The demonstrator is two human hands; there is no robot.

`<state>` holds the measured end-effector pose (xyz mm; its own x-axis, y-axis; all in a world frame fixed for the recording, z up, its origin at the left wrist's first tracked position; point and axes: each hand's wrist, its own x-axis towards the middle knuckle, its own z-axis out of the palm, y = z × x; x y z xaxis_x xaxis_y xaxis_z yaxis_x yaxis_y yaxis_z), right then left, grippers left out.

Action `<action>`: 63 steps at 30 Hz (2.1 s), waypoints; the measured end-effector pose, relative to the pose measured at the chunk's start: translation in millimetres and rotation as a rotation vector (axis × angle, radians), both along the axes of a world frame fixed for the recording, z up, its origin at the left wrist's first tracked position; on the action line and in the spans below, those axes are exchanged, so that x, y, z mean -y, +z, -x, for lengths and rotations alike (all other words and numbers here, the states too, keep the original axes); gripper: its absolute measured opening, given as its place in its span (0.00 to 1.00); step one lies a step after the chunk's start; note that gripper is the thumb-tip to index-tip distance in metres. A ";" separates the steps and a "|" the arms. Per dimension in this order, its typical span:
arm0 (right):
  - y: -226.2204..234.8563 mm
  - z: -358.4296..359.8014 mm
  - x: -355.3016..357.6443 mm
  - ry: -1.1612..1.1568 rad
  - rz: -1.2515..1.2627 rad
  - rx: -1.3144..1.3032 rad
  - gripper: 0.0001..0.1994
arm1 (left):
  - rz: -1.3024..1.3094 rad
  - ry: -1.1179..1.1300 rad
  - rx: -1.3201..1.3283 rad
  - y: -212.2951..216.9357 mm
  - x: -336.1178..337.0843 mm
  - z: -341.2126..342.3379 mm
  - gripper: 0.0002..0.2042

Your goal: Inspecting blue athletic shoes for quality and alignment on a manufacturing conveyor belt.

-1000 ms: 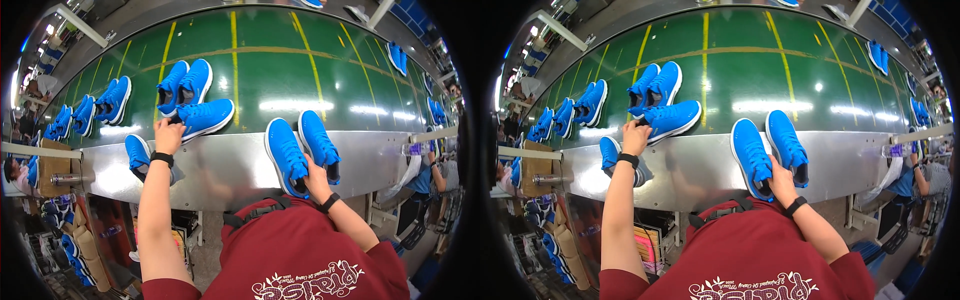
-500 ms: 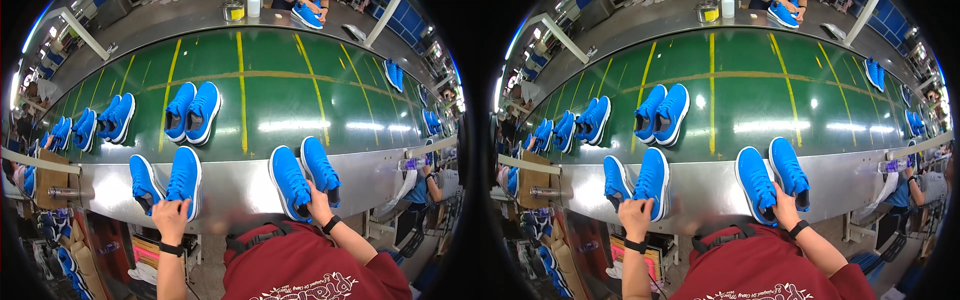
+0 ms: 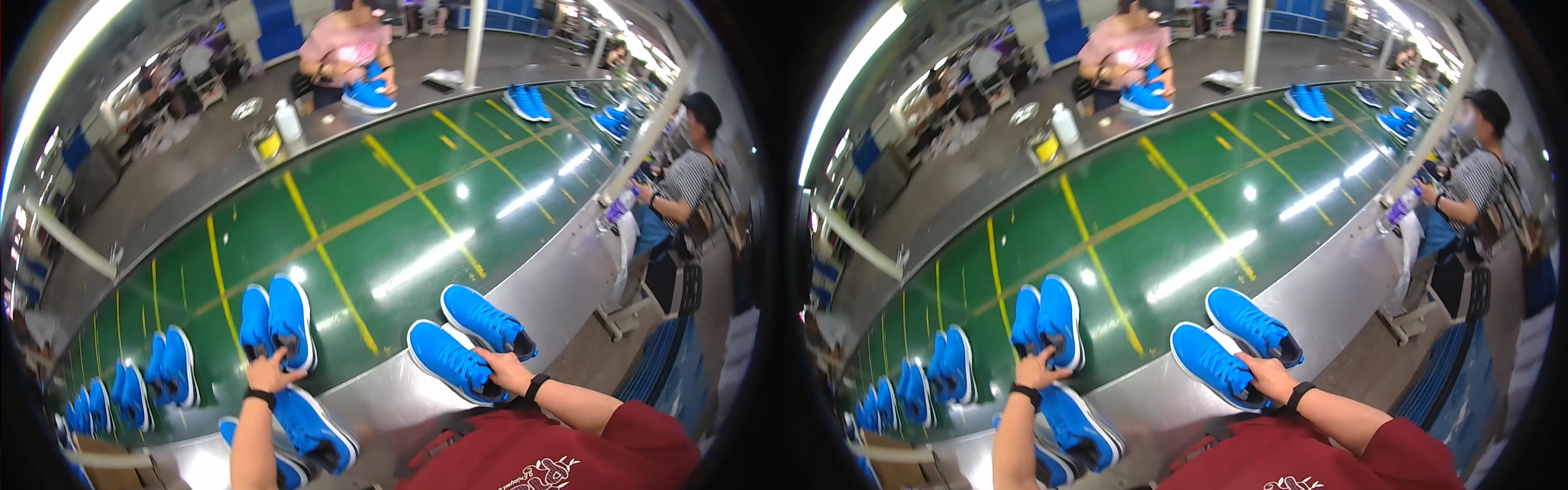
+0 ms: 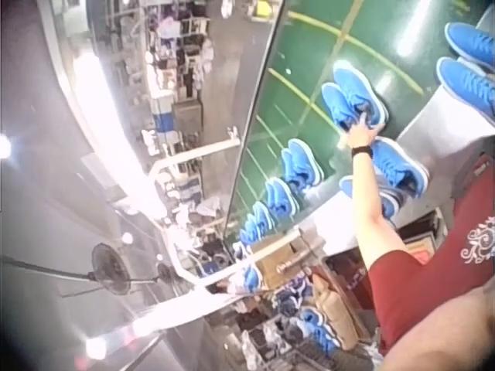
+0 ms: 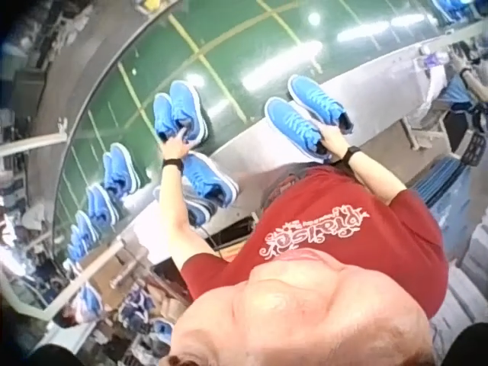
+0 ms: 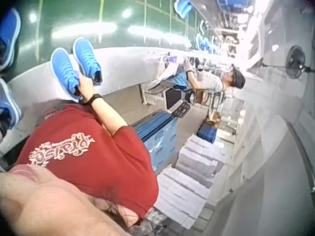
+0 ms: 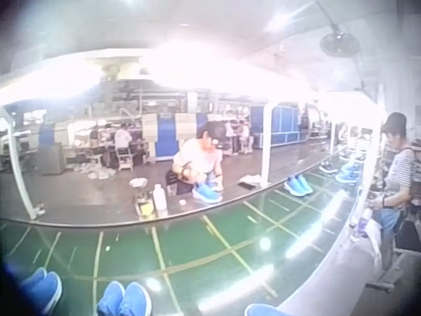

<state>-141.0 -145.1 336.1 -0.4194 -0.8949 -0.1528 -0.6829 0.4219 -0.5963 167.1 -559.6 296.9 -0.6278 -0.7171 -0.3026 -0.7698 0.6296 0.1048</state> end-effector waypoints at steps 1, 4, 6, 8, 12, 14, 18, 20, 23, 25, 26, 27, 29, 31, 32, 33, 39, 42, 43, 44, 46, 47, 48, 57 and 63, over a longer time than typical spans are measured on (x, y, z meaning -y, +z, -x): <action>3.3 -1.0 0.0 -0.008 0.004 -0.004 0.25 | 0.053 -0.035 0.028 -1.0 -0.6 7.2 0.37; 9.4 -4.5 -3.2 -0.034 0.008 -0.026 0.24 | 0.011 0.042 -0.151 5.8 5.8 16.0 0.31; 7.1 -1.7 -6.9 -0.020 0.041 -0.029 0.24 | 0.001 0.223 -0.400 10.8 18.2 8.3 0.31; 3.8 -1.2 -7.0 -0.030 0.076 -0.034 0.24 | -0.216 0.318 -0.646 44.4 29.4 -6.5 0.24; 6.9 -3.1 -4.3 -0.051 0.002 -0.055 0.23 | -0.279 0.624 -1.070 76.2 35.4 -64.8 0.19; 0.2 -3.7 0.0 -0.005 0.060 -0.050 0.23 | 0.176 0.830 -0.915 52.4 55.7 -148.8 0.28; -28.3 9.6 -10.6 0.004 0.129 -0.139 0.24 | 0.033 0.890 -0.792 108.9 -1.0 -213.2 0.28; -6.4 2.3 -4.2 0.002 0.144 -0.046 0.25 | 0.266 0.839 -0.423 140.6 -58.3 -231.8 0.32; -11.5 8.1 -2.6 -0.004 0.066 -0.062 0.24 | 0.262 0.922 -0.266 88.5 -80.4 -284.3 0.35; -17.2 7.4 -5.1 -0.006 0.129 -0.065 0.22 | 0.164 0.951 -0.274 89.3 -105.5 -267.8 0.35; -17.6 13.2 -2.5 0.004 0.144 -0.073 0.22 | 0.217 0.929 -0.305 85.7 -119.9 -261.2 0.35; -19.2 15.3 0.5 0.030 0.140 -0.066 0.22 | 0.270 0.908 -0.335 87.8 -131.3 -263.4 0.35; -22.8 8.3 -8.7 0.045 0.115 -0.023 0.21 | 0.360 0.858 -0.351 82.6 -154.4 -264.2 0.35; -19.7 13.2 -12.2 0.033 0.070 -0.042 0.21 | 0.453 0.800 -0.347 68.7 -160.5 -253.6 0.35; -16.1 11.3 -14.3 0.022 0.044 -0.019 0.22 | 0.506 0.780 -0.334 63.6 -169.0 -251.8 0.35; -17.5 12.6 -16.5 0.046 0.124 -0.028 0.22 | 0.566 0.759 -0.329 60.0 -172.0 -246.3 0.35; -17.7 21.1 -10.0 0.074 0.046 0.003 0.29 | 0.545 0.407 -0.747 64.2 -226.8 -74.3 0.21; -17.1 27.3 1.4 0.241 0.032 -0.022 0.38 | 0.080 0.321 -0.939 43.4 -277.4 22.4 0.20; -12.2 29.5 5.6 0.261 0.006 -0.038 0.38 | -0.133 0.359 -0.938 50.9 -293.9 58.3 0.19; -6.5 32.2 9.1 0.285 -0.022 -0.053 0.39 | -0.235 0.317 -0.906 42.2 -300.1 84.9 0.19; -6.4 38.0 13.3 0.287 -0.053 -0.031 0.41 | -0.380 0.269 -0.909 21.6 -309.4 123.1 0.22; -5.4 34.2 10.4 0.283 -0.001 -0.034 0.42 | -0.447 0.308 -0.964 21.9 -317.0 134.2 0.22; -5.2 34.8 12.1 0.277 0.062 -0.050 0.43 | -0.503 0.338 -1.035 21.6 -319.6 147.9 0.22; -21.1 26.3 7.1 0.232 0.004 0.087 0.43 | -0.653 0.577 -1.148 12.3 -330.6 171.4 0.20; -22.7 30.0 6.2 0.231 0.003 0.100 0.41 | -0.586 0.528 -1.119 20.2 -337.3 177.0 0.16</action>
<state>-171.0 -151.3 313.3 -0.1862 -0.9657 -0.1807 -0.6987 0.2595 -0.6667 -9.9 -222.4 317.1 -0.4301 -0.8888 -0.1584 -0.2312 -0.0612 0.9710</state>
